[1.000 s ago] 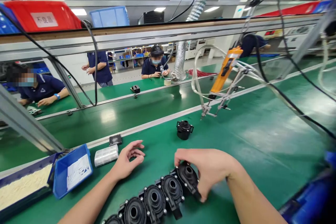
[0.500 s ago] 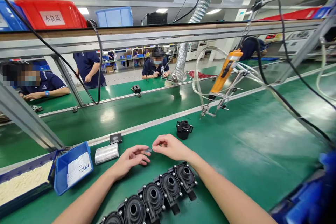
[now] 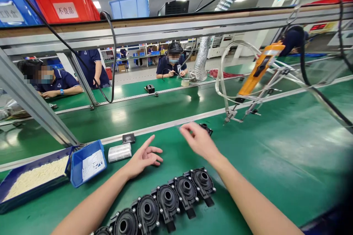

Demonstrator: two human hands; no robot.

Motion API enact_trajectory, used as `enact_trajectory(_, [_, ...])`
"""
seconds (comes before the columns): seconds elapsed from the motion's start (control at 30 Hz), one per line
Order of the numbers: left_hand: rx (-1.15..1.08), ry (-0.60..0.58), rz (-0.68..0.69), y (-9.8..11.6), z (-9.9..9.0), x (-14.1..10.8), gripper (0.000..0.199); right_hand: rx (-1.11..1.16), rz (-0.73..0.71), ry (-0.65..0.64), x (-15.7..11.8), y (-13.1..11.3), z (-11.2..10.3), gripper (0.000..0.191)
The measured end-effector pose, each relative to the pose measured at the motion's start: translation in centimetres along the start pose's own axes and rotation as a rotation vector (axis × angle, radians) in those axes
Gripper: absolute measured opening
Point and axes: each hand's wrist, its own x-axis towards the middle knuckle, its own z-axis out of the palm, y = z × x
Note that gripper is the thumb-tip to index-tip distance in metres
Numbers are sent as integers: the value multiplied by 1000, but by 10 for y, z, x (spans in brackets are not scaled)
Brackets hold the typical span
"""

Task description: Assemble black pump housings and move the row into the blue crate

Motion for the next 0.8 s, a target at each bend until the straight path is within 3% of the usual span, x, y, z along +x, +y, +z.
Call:
enact_trajectory(0.03, [-3, 29, 11, -1, -1, 0, 91, -54, 27, 140, 3, 8, -10, 41])
enact_trajectory(0.13, [27, 90, 45, -4, -3, 3, 79, -240, 188, 414, 13, 38, -34, 86])
enact_trajectory(0.23, [118, 156, 95, -7, -5, 5, 68, -199, 418, 373, 18, 58, -35, 108])
enact_trajectory(0.3, [211, 209, 137, -8, -5, 5, 67, -70, 423, 249, 18, 60, -25, 108])
enact_trajectory(0.4, [366, 262, 206, -9, -5, 3, 72, 136, 298, 47, 13, 45, -1, 105])
enact_trajectory(0.53, [523, 251, 267, -8, -5, -1, 97, 421, 147, -167, 1, 16, 30, 104])
enact_trajectory(0.6, [622, 206, 286, -6, -4, -2, 104, 527, 136, -151, -3, 9, 38, 97])
enact_trajectory(0.67, [703, 165, 296, -4, -3, -3, 97, 609, 178, -77, -6, 7, 43, 83])
enact_trajectory(0.8, [709, 198, 286, 0, -10, 1, 84, 745, 266, 27, -6, 9, 48, 69])
